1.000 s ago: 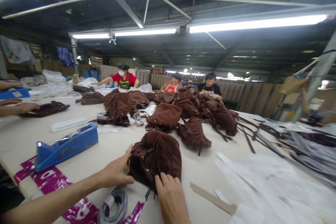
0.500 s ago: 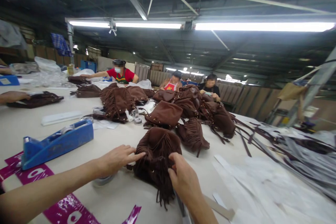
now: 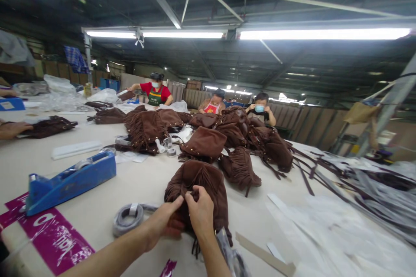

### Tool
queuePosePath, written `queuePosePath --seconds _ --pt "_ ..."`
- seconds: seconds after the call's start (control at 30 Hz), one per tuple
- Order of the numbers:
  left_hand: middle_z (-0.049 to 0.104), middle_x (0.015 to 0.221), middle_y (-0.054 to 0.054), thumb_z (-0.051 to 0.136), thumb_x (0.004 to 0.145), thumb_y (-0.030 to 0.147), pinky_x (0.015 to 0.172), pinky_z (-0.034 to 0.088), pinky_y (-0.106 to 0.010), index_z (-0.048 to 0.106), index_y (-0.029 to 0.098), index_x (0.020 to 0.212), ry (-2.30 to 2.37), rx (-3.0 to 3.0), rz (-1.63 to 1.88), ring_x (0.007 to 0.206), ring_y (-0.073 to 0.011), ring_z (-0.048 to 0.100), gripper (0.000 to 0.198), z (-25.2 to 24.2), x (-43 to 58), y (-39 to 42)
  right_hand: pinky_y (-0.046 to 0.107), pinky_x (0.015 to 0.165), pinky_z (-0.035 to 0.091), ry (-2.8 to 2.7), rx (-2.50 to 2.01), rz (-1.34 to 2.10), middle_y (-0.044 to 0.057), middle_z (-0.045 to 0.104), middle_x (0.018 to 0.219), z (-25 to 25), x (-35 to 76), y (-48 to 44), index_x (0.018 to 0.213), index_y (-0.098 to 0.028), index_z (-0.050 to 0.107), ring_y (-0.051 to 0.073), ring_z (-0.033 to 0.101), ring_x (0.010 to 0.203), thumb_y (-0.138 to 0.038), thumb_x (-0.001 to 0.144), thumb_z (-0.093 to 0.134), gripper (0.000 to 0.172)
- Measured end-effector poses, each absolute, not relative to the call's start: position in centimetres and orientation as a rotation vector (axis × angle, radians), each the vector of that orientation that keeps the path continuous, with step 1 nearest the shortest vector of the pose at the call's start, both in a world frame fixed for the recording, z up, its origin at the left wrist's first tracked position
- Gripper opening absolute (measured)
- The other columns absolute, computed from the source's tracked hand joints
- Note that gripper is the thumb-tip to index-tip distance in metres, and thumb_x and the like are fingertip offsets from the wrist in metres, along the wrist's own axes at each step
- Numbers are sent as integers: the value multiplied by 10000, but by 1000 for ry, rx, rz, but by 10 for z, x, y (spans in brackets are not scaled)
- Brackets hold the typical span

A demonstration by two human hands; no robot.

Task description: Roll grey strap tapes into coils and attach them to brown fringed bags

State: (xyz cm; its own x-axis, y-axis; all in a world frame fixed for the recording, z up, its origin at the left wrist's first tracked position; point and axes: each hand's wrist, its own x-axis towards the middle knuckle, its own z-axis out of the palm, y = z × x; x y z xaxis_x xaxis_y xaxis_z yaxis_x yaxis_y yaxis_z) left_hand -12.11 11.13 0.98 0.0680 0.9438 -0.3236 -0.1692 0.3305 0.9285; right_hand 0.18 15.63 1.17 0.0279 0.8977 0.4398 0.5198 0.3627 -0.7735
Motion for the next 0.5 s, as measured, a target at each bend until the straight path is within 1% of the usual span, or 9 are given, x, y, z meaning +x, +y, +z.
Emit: queuePosePath --seconds 0.03,0.1,0.17,0.27,0.33,0.4,0.43,0.5 --pt "645 814 -67 517 846 572 553 487 -268 613 153 957 1152 749 1044 653 -180 613 444 11 -118 118 421 789 570 -1638 -1262 483 126 747 923 11 2 156 1053 -126 662 287 706 843 -298 788 578 327" --pt "656 812 -77 447 899 530 524 482 -275 620 159 999 1089 569 1093 634 -188 614 421 13 -112 129 396 841 562 -1667 -1192 491 105 739 1027 12 6 151 1118 -151 641 264 699 919 -250 780 579 358" --pt "650 783 -72 403 934 438 524 493 -287 609 152 977 1090 498 1152 631 -190 614 355 11 -107 138 373 832 568 -1740 -1103 513 85 747 1012 12 12 144 1157 -166 620 247 704 907 -212 789 569 375" --pt "622 689 -44 449 911 320 524 500 -288 583 143 868 1116 447 1227 600 -181 600 227 -1 -100 143 326 802 581 -1928 -948 495 62 758 952 8 26 128 1181 -180 598 218 713 874 -156 823 527 365" --pt "588 602 -23 480 877 251 484 474 -273 565 143 770 1117 421 1250 525 -167 561 174 -11 -95 143 296 797 585 -2065 -840 369 58 755 962 -2 35 118 1152 -195 612 201 714 881 -108 832 486 355" --pt "560 549 -6 515 838 205 452 444 -258 544 146 702 1101 407 1267 464 -150 519 151 -17 -92 140 292 795 591 -2168 -727 179 69 752 987 -13 42 110 1128 -199 627 198 715 898 -59 828 430 385" --pt "563 549 -2 533 824 197 449 437 -253 544 146 698 1083 409 1275 454 -144 512 137 -19 -91 137 294 793 595 -2190 -682 91 76 751 997 -17 45 107 1126 -197 628 199 716 902 -44 828 408 401" --pt "602 597 -10 570 820 219 476 457 -258 572 142 750 1024 433 1271 486 -148 542 105 -19 -92 131 285 788 600 -2167 -658 -9 85 751 1000 -23 48 103 1145 -189 612 196 720 902 -42 846 405 392"
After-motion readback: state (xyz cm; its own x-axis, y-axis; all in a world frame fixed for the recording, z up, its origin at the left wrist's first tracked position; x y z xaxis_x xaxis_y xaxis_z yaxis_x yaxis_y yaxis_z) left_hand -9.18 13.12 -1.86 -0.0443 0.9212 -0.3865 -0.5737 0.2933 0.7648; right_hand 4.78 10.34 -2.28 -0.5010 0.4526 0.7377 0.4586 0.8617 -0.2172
